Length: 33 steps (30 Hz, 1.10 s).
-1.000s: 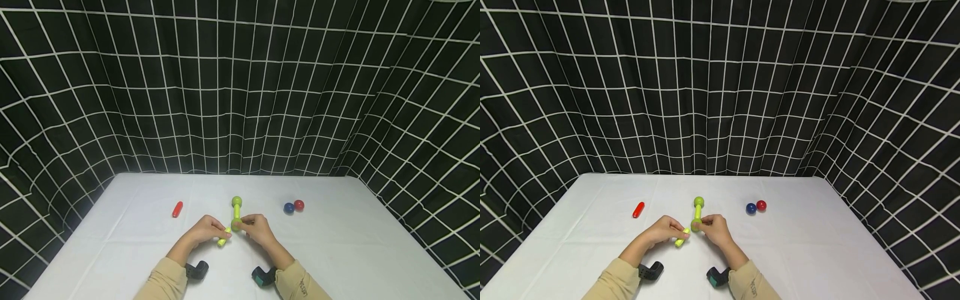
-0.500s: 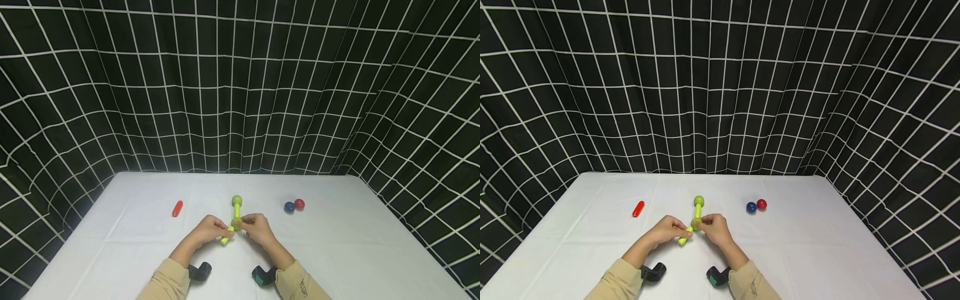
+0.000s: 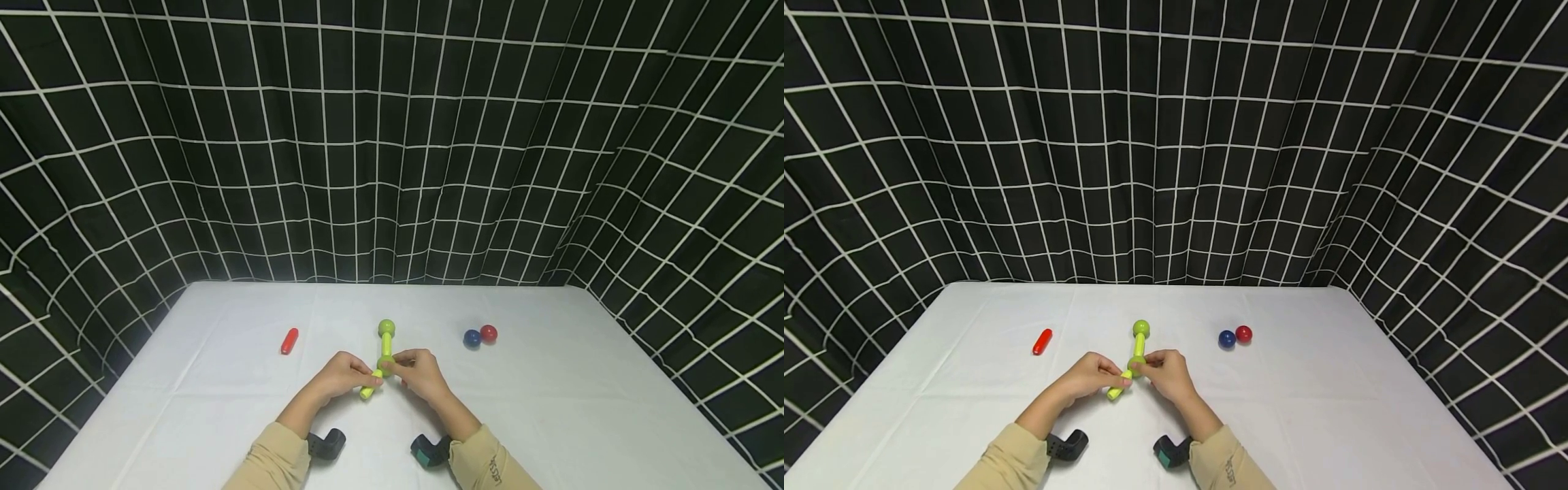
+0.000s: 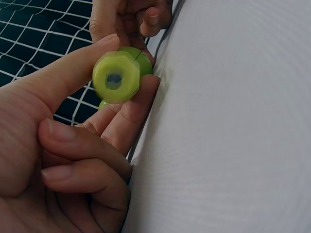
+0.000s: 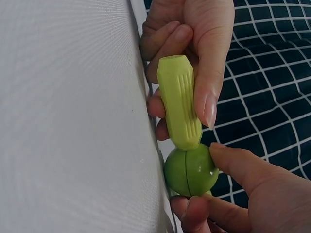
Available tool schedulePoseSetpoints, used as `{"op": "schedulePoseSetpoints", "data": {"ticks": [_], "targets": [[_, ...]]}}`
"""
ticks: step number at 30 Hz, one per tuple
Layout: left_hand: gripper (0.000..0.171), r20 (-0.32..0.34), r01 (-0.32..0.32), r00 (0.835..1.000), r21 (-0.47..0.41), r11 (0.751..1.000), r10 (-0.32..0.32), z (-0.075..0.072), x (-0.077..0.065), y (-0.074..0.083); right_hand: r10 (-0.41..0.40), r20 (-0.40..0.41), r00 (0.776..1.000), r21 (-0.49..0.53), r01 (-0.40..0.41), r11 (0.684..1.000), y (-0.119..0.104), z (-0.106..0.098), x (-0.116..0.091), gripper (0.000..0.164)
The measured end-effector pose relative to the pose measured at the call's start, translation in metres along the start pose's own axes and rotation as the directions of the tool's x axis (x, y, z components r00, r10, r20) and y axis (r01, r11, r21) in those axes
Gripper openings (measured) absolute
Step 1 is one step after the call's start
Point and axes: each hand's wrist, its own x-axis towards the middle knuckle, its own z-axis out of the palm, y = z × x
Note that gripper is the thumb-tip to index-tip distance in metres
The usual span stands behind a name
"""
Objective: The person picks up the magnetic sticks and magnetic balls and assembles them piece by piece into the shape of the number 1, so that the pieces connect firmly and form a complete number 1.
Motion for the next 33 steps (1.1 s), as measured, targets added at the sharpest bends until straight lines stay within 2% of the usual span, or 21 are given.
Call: {"op": "schedulePoseSetpoints", "data": {"ticks": [10, 16, 22, 33], "targets": [[0.027, 0.005, -0.013, 1.0, -0.004, 1.0, 0.013, -0.001, 0.0, 0.0, 0.004, 0.005, 1.0, -0.018, -0.004, 1.0, -0.001, 0.0, 0.0, 0.038], [0.031, 0.062, -0.019, 0.998, -0.023, 1.0, 0.02, -0.006, -0.003, 0.0, -0.008, 0.003, 1.0, -0.027, 0.008, 1.0, 0.0, 0.0, -0.001, 0.037], [0.027, 0.121, -0.034, 0.992, -0.022, 0.999, 0.036, -0.013, -0.003, -0.001, -0.003, -0.006, 1.0, -0.046, 0.003, 0.999, 0.0, 0.001, -0.001, 0.04], [0.024, 0.155, -0.05, 0.986, -0.035, 0.998, 0.055, -0.014, -0.002, -0.005, -0.009, -0.007, 1.0, -0.054, 0.009, 0.999, 0.001, 0.002, -0.001, 0.039]]}}
